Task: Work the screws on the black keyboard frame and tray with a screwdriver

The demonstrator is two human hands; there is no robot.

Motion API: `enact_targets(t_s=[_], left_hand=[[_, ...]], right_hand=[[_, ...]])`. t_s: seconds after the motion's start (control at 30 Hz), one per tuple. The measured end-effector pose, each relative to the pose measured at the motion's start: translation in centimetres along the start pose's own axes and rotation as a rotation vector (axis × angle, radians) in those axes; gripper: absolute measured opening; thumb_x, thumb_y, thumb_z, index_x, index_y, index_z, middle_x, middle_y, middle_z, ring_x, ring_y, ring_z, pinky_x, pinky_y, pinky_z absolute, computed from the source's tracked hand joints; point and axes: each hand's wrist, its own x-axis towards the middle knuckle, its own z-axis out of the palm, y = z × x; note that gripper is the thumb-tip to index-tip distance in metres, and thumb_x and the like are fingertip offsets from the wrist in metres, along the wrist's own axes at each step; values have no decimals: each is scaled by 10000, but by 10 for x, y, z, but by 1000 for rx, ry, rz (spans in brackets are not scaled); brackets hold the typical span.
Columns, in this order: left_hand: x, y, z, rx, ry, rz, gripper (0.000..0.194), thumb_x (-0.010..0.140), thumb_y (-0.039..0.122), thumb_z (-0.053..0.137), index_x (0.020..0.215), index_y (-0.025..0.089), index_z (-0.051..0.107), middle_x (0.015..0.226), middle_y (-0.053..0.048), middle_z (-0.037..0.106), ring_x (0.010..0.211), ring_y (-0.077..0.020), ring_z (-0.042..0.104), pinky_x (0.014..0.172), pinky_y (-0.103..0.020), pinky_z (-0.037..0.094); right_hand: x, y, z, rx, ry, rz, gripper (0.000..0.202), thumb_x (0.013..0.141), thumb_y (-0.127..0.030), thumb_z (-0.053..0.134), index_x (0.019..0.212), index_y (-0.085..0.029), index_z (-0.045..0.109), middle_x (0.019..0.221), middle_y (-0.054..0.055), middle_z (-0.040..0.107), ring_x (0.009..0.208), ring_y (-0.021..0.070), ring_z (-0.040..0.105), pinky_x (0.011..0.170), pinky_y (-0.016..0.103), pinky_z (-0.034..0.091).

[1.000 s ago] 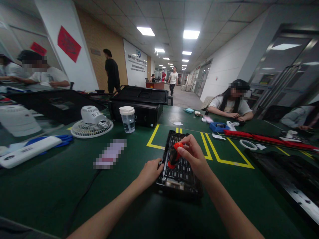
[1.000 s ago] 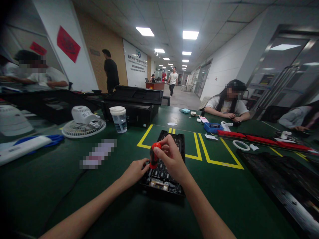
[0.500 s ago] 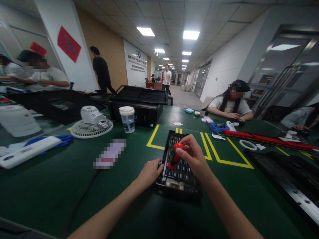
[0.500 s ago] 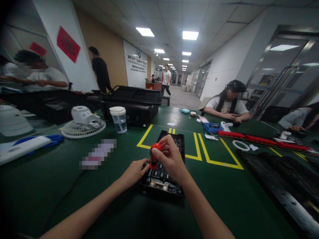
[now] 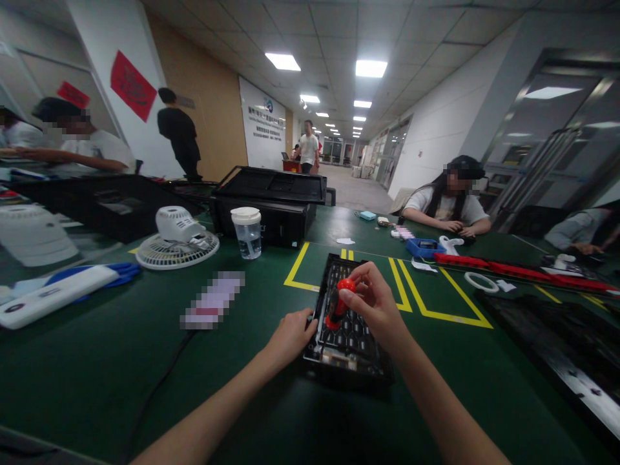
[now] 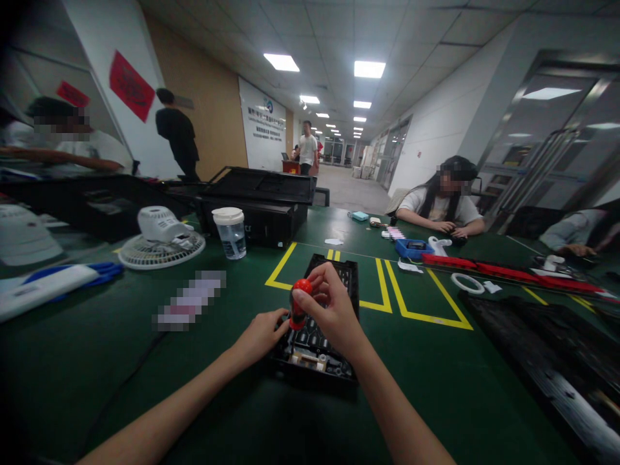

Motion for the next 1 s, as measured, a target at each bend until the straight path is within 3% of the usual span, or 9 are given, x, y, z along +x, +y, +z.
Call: enact_targets(t_s=[0.5,1.0], left_hand=[[3,-10,7,18,42,76,291,853,343,358,983,206,580,862,-48,655,770,-173,600,663,-238,398],[3,-6,6,31,30,50,299,855,348,366,1005,203,580,890,-56,659,802,-177,605,689,-239,402]], right_hand=[[-2,1,4,6,7,-20,205,748,-268,620,826,-213,438,719,-42,483,638,91,511,563,214,409],[-1,7,3,124,-31,-49,198,747,-195,617,832,-208,438,761,-42,494,646,69,480,592,198,397]])
